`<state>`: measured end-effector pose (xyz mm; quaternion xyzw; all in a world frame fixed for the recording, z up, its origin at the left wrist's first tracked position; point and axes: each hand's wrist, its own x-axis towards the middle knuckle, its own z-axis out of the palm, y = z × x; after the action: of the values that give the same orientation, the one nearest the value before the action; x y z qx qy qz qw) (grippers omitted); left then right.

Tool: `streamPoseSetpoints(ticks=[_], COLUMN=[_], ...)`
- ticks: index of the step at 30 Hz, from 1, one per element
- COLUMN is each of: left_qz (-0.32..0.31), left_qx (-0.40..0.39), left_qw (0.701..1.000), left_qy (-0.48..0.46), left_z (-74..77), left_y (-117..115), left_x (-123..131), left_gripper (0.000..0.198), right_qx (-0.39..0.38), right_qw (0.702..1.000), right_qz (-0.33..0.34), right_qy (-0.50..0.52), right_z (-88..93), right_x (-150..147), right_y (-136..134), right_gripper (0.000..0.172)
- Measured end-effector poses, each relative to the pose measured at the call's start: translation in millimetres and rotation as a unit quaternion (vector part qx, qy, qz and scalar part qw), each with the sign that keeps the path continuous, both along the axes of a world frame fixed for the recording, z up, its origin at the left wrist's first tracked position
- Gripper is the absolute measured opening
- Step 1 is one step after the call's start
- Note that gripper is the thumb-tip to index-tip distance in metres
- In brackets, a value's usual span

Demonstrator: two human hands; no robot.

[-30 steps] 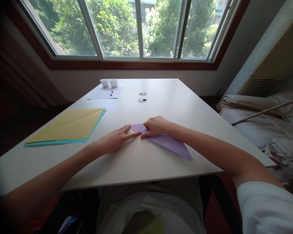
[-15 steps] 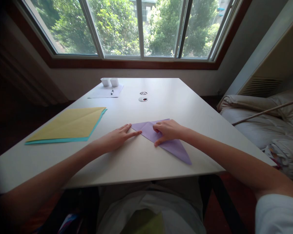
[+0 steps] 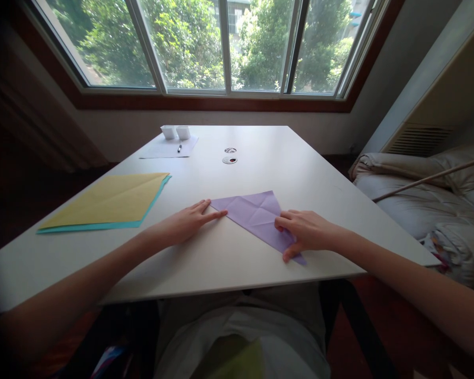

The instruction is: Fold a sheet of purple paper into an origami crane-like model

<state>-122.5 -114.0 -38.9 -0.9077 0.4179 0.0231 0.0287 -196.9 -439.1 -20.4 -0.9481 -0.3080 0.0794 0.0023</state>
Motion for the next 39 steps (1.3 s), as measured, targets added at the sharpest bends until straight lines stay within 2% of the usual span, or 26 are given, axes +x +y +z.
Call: streamPoseSetpoints(ticks=[9, 15, 18, 20, 22, 24, 26, 29, 32, 39], left_qz=[-0.007, 0.039, 0.033, -0.003, -0.054, -0.098, -0.106, -0.086, -0.069, -0.007], left_qx=[0.013, 0.013, -0.003, -0.029, -0.055, -0.077, -0.101, -0.108, -0.069, -0.018], left_qw=[0.999, 0.997, 0.998, 0.999, 0.997, 0.99, 0.986, 0.99, 0.995, 0.996], left_qy=[-0.033, -0.07, -0.053, -0.03, 0.01, 0.062, 0.076, 0.04, 0.03, 0.086], left_z=[1.4, 9.4, 19.8, 26.7, 31.5, 32.9, 30.8, 23.6, 15.2, 5.1], left_y=[1, 9, 8, 5, 0, -5, -10, -15, -17, -13], left_x=[-1, -4, -7, -7, -4, 5, 17, 34, 44, 42], left_gripper=[0.07, 0.064, 0.045, 0.026, 0.022, 0.021, 0.021, 0.033, 0.046, 0.055], right_qx=[0.039, 0.106, 0.131, 0.141, 0.158, 0.173, 0.184, 0.194, 0.195, 0.216], right_qw=[0.997, 0.992, 0.988, 0.987, 0.985, 0.981, 0.978, 0.975, 0.972, 0.951], right_qz=[-0.027, -0.064, -0.081, -0.082, -0.073, -0.081, -0.093, -0.107, -0.124, -0.222], right_qy=[0.053, 0.037, 0.018, 0.0, -0.007, -0.018, -0.01, 0.02, 0.043, 0.017], right_z=[-1.0, -0.1, -2.3, -5.2, -8.3, -10.6, -10.9, -8.4, -7.1, -24.4], right_x=[-6, 12, 27, 39, 51, 63, 76, 93, 105, 115], right_y=[-7, -13, -19, -23, -25, -25, -25, -23, -23, -34], right_gripper=[0.06, 0.044, 0.032, 0.028, 0.028, 0.028, 0.029, 0.029, 0.028, 0.035])
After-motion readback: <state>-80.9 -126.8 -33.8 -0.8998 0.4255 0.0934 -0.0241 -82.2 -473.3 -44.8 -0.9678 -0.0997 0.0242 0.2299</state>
